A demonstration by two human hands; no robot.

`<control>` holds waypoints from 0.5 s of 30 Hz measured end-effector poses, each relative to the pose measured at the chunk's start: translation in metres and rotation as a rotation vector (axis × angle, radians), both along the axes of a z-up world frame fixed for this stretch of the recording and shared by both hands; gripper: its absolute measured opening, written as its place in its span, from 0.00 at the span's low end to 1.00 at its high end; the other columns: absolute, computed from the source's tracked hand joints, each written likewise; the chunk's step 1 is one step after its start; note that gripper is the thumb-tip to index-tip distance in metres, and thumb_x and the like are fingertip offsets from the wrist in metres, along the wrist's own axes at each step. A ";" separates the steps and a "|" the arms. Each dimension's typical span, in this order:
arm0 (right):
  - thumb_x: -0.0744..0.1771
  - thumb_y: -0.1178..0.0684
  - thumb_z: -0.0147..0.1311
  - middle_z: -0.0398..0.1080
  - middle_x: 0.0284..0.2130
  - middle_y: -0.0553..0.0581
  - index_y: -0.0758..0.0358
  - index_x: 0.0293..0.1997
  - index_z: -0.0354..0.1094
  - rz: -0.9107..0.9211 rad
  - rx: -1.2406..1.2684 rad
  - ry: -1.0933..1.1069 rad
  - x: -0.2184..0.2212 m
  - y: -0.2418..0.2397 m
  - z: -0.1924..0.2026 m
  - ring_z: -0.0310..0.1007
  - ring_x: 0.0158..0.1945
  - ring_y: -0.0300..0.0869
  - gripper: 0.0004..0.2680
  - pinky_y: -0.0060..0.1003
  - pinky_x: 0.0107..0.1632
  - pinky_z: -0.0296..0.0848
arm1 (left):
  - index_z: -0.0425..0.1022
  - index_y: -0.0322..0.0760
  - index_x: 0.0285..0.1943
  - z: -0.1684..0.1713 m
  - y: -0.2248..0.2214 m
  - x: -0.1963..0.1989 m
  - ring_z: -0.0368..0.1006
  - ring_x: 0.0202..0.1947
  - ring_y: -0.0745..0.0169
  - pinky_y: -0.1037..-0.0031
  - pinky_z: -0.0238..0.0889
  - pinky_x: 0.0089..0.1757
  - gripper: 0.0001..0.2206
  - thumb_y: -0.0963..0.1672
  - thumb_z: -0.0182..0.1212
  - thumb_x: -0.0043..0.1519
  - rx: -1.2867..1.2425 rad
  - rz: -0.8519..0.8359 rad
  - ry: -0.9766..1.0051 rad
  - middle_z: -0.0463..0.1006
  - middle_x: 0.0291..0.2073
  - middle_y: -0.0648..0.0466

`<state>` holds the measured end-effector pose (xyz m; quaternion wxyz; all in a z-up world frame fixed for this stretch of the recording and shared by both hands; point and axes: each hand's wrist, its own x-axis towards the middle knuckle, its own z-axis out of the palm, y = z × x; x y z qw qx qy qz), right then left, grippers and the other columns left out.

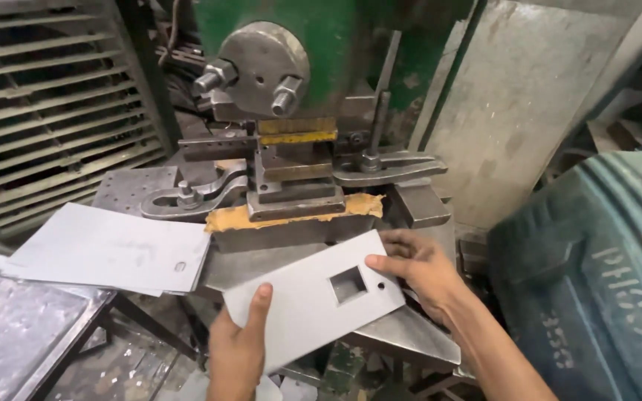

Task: Operating an industrial stamping machine to process metal plates.

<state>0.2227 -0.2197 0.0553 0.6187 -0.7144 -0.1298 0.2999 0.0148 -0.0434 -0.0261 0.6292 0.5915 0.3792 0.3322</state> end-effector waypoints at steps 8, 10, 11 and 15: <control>0.58 0.63 0.67 0.73 0.47 0.60 0.65 0.57 0.65 -0.130 0.419 -0.165 -0.004 -0.037 -0.040 0.73 0.52 0.45 0.22 0.43 0.55 0.74 | 0.74 0.33 0.54 0.063 0.041 0.014 0.83 0.37 0.64 0.69 0.76 0.42 0.23 0.50 0.70 0.53 0.388 -0.336 0.100 0.87 0.37 0.49; 0.58 0.64 0.67 0.74 0.47 0.61 0.65 0.57 0.65 -0.126 0.374 -0.175 -0.002 -0.044 -0.063 0.74 0.51 0.46 0.22 0.44 0.54 0.74 | 0.73 0.34 0.55 0.059 0.046 0.016 0.83 0.39 0.63 0.69 0.77 0.43 0.24 0.48 0.72 0.52 0.395 -0.459 0.063 0.88 0.39 0.49; 0.59 0.65 0.67 0.72 0.48 0.60 0.66 0.58 0.64 -0.101 0.453 -0.133 -0.001 -0.045 -0.071 0.72 0.53 0.46 0.22 0.43 0.55 0.72 | 0.72 0.35 0.56 0.058 0.047 0.018 0.81 0.43 0.63 0.69 0.75 0.46 0.25 0.47 0.73 0.51 0.353 -0.482 0.127 0.87 0.42 0.48; 0.62 0.63 0.64 0.69 0.62 0.62 0.68 0.59 0.58 -0.005 0.510 -0.132 -0.011 -0.046 -0.067 0.68 0.62 0.45 0.21 0.43 0.62 0.66 | 0.72 0.38 0.62 0.058 0.045 0.015 0.72 0.62 0.62 0.70 0.65 0.58 0.28 0.44 0.74 0.50 0.306 -0.582 -0.010 0.76 0.61 0.49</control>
